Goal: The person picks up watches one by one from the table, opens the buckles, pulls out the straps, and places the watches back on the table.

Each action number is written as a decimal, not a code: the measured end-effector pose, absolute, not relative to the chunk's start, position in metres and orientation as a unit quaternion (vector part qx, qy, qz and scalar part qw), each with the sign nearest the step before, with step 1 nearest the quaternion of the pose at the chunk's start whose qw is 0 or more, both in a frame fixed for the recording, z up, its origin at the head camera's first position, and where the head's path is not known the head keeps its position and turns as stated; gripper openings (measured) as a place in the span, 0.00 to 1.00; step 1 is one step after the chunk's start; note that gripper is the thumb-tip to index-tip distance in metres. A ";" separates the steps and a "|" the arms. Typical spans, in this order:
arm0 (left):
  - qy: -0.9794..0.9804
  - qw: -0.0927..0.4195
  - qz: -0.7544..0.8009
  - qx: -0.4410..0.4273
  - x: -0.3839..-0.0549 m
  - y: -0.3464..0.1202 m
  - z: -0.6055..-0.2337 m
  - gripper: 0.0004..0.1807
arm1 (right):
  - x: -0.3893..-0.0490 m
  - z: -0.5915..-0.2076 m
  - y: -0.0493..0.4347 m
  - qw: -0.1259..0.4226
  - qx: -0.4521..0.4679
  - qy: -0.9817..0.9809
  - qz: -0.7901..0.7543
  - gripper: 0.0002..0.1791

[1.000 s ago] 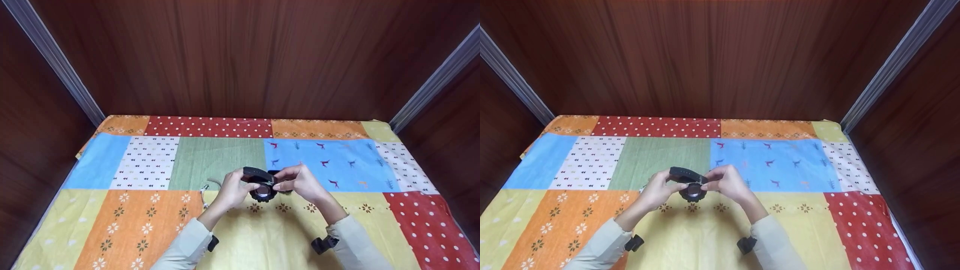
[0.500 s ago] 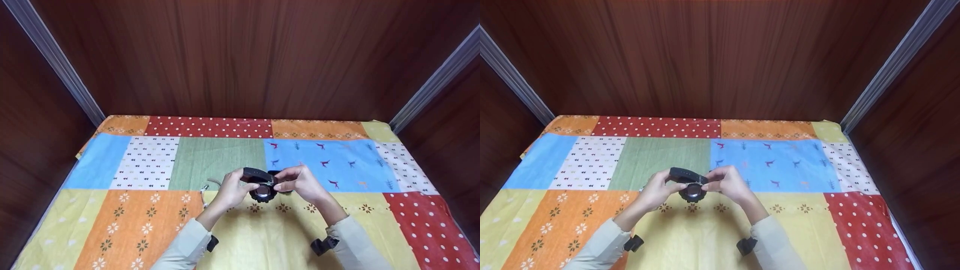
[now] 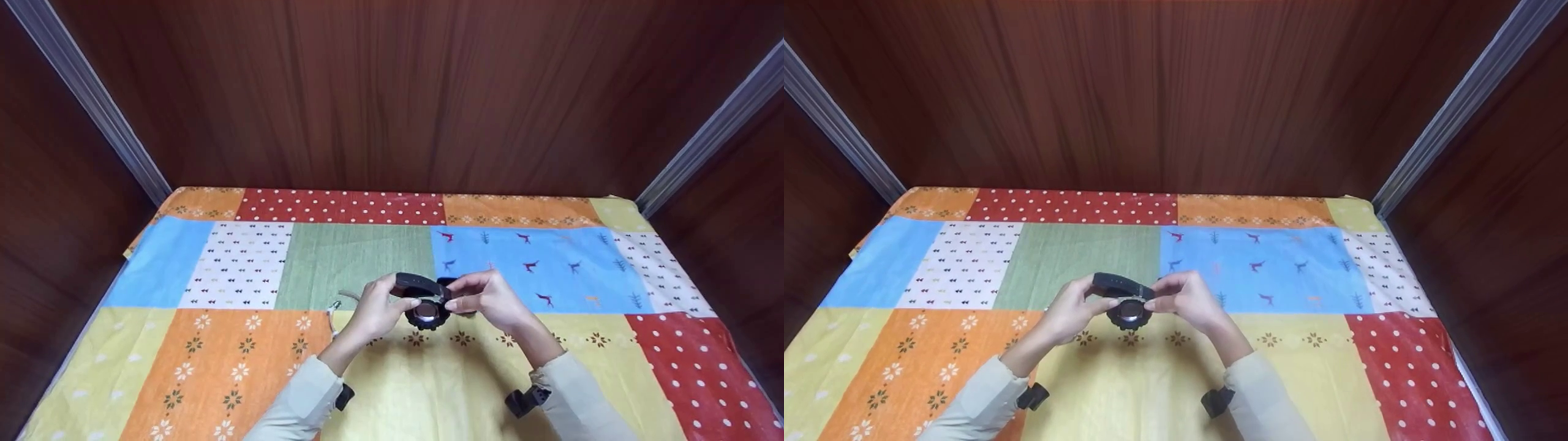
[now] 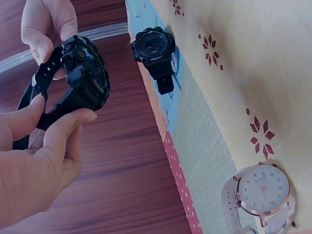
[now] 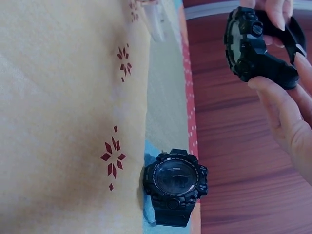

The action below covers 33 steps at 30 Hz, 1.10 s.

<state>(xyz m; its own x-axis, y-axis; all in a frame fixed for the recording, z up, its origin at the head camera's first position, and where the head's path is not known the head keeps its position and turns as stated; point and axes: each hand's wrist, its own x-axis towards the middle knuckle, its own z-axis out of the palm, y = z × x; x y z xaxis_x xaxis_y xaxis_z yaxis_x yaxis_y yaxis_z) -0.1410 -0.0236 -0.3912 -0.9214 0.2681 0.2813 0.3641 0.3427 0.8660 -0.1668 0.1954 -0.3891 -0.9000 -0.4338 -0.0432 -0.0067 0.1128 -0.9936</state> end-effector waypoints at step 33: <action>-0.843 0.012 -0.517 -0.147 -0.141 -0.016 -0.393 0.15 | -0.167 -0.384 0.190 0.180 -0.158 0.808 -0.538 0.18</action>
